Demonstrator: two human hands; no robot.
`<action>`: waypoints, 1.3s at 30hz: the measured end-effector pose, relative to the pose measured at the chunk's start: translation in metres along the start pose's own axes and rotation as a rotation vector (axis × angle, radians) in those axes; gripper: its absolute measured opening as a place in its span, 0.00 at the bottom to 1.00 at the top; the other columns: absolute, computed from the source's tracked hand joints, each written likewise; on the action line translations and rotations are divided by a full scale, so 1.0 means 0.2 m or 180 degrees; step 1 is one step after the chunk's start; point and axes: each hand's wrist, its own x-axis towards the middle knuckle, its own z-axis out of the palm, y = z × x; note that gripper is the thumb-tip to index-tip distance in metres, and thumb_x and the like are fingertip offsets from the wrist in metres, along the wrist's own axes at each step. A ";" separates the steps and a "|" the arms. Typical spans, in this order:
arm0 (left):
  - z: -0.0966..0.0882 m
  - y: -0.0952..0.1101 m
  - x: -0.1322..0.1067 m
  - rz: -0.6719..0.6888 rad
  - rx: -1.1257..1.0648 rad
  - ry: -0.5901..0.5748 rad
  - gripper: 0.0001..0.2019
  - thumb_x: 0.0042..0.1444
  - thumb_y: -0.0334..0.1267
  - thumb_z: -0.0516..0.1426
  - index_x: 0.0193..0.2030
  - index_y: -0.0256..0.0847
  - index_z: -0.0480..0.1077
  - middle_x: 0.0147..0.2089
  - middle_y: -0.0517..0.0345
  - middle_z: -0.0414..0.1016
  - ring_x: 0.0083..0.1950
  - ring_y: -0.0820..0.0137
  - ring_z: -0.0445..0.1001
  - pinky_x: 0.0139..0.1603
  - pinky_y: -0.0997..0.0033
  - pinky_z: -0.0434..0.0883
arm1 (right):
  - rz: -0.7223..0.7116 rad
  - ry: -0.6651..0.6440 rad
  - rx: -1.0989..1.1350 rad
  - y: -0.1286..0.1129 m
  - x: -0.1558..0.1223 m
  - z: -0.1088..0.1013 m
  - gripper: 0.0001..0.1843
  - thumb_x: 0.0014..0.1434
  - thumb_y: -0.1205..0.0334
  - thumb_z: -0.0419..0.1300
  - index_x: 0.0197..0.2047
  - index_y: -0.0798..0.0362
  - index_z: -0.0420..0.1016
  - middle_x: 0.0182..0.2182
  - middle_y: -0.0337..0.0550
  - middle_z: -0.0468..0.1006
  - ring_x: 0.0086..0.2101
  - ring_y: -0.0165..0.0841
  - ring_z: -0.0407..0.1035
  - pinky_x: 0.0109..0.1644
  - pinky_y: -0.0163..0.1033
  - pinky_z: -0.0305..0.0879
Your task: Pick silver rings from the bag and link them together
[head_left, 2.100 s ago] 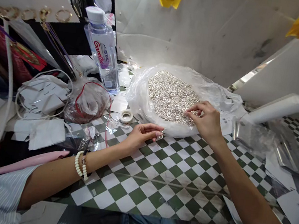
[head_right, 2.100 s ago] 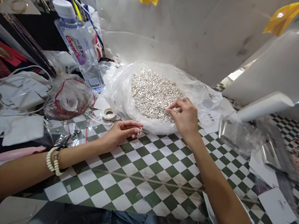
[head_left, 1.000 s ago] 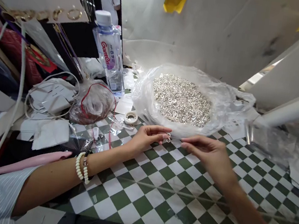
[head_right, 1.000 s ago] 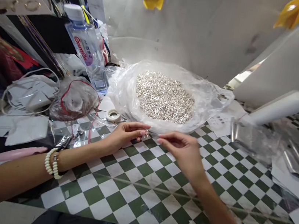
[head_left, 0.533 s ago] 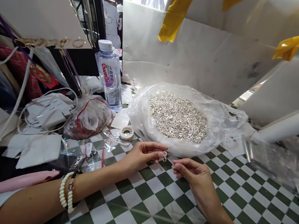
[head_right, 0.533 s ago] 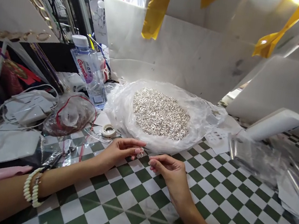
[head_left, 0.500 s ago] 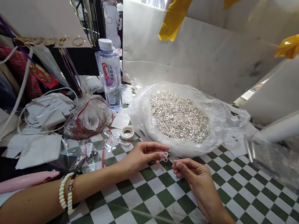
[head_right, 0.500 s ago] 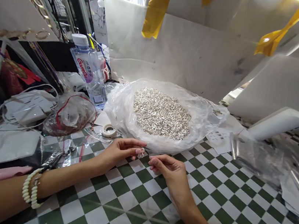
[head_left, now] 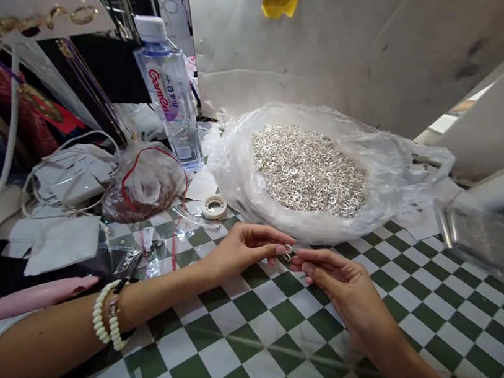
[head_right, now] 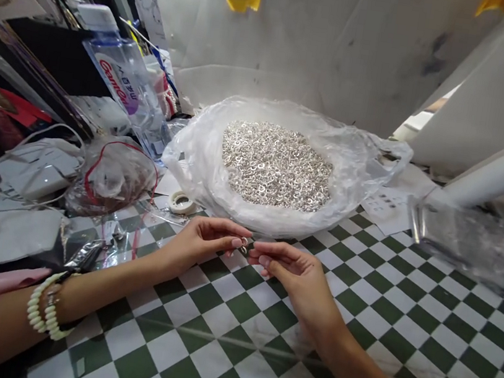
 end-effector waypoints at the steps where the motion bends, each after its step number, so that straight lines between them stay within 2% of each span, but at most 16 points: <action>1: 0.00 0.00 0.00 0.0003 0.0026 0.0008 0.10 0.56 0.39 0.67 0.44 0.40 0.82 0.39 0.55 0.81 0.34 0.78 0.72 0.38 0.79 0.70 | 0.0044 -0.0005 0.0071 0.00 0.00 0.00 0.18 0.47 0.50 0.75 0.40 0.48 0.85 0.38 0.47 0.83 0.42 0.38 0.78 0.44 0.37 0.74; 3: 0.00 0.01 0.00 0.0008 0.0058 0.0004 0.09 0.57 0.39 0.67 0.44 0.41 0.82 0.39 0.55 0.81 0.34 0.78 0.72 0.38 0.80 0.71 | 0.0159 -0.0021 0.0199 -0.02 -0.01 0.01 0.19 0.46 0.52 0.76 0.41 0.48 0.84 0.39 0.47 0.84 0.43 0.38 0.78 0.46 0.37 0.75; 6: 0.00 0.00 0.00 0.0050 0.0072 -0.0082 0.08 0.57 0.37 0.67 0.44 0.42 0.82 0.39 0.56 0.82 0.33 0.80 0.72 0.38 0.81 0.71 | 0.0263 -0.0030 0.0261 -0.03 -0.02 0.01 0.20 0.44 0.54 0.78 0.41 0.48 0.84 0.38 0.46 0.84 0.39 0.36 0.79 0.44 0.36 0.75; 11: 0.00 -0.01 -0.01 0.0076 0.0164 -0.0171 0.08 0.57 0.37 0.66 0.44 0.42 0.82 0.39 0.56 0.82 0.34 0.79 0.73 0.38 0.82 0.71 | 0.0154 0.0013 0.0156 -0.02 -0.03 0.00 0.16 0.41 0.56 0.79 0.33 0.50 0.83 0.29 0.43 0.82 0.32 0.33 0.77 0.38 0.33 0.74; 13: 0.00 -0.02 -0.01 0.0076 0.0193 -0.0184 0.09 0.57 0.37 0.66 0.44 0.42 0.82 0.39 0.55 0.82 0.34 0.79 0.73 0.38 0.82 0.71 | 0.0106 0.0040 0.0180 -0.01 -0.03 0.01 0.16 0.42 0.55 0.79 0.33 0.51 0.83 0.30 0.44 0.82 0.33 0.33 0.78 0.40 0.34 0.74; 19: 0.01 -0.01 -0.01 0.0092 0.0247 -0.0147 0.09 0.58 0.39 0.65 0.45 0.40 0.81 0.39 0.54 0.82 0.33 0.79 0.72 0.38 0.81 0.71 | 0.0160 -0.0059 0.0456 -0.01 -0.03 0.01 0.17 0.49 0.53 0.76 0.41 0.49 0.83 0.40 0.45 0.83 0.44 0.35 0.78 0.54 0.38 0.73; 24: 0.02 0.00 -0.01 0.0050 0.0224 -0.0097 0.09 0.57 0.38 0.66 0.44 0.40 0.81 0.39 0.55 0.82 0.33 0.79 0.72 0.37 0.81 0.71 | 0.0260 -0.0141 0.0508 -0.02 -0.03 0.02 0.15 0.47 0.55 0.77 0.34 0.51 0.79 0.38 0.43 0.83 0.43 0.33 0.77 0.52 0.34 0.71; 29: 0.02 0.02 -0.02 0.0002 0.0258 -0.0021 0.08 0.55 0.37 0.68 0.42 0.41 0.82 0.37 0.57 0.82 0.32 0.80 0.72 0.36 0.83 0.70 | 0.0188 -0.0034 0.0460 -0.03 -0.04 0.02 0.17 0.41 0.60 0.79 0.28 0.51 0.75 0.33 0.37 0.81 0.37 0.26 0.74 0.45 0.29 0.69; 34: 0.03 0.01 -0.02 0.0030 0.0201 0.0054 0.08 0.54 0.38 0.69 0.40 0.41 0.82 0.36 0.57 0.82 0.34 0.78 0.76 0.39 0.82 0.72 | 0.0166 -0.0131 0.0317 -0.02 -0.04 0.01 0.13 0.47 0.56 0.77 0.33 0.49 0.81 0.31 0.37 0.80 0.35 0.26 0.74 0.43 0.29 0.69; 39: 0.04 0.00 -0.02 0.0147 0.0140 -0.0071 0.06 0.54 0.37 0.68 0.39 0.41 0.82 0.39 0.57 0.84 0.42 0.74 0.80 0.47 0.80 0.74 | 0.0266 -0.0155 0.0425 -0.01 -0.03 0.01 0.14 0.50 0.53 0.75 0.38 0.48 0.81 0.36 0.40 0.81 0.42 0.31 0.76 0.50 0.34 0.70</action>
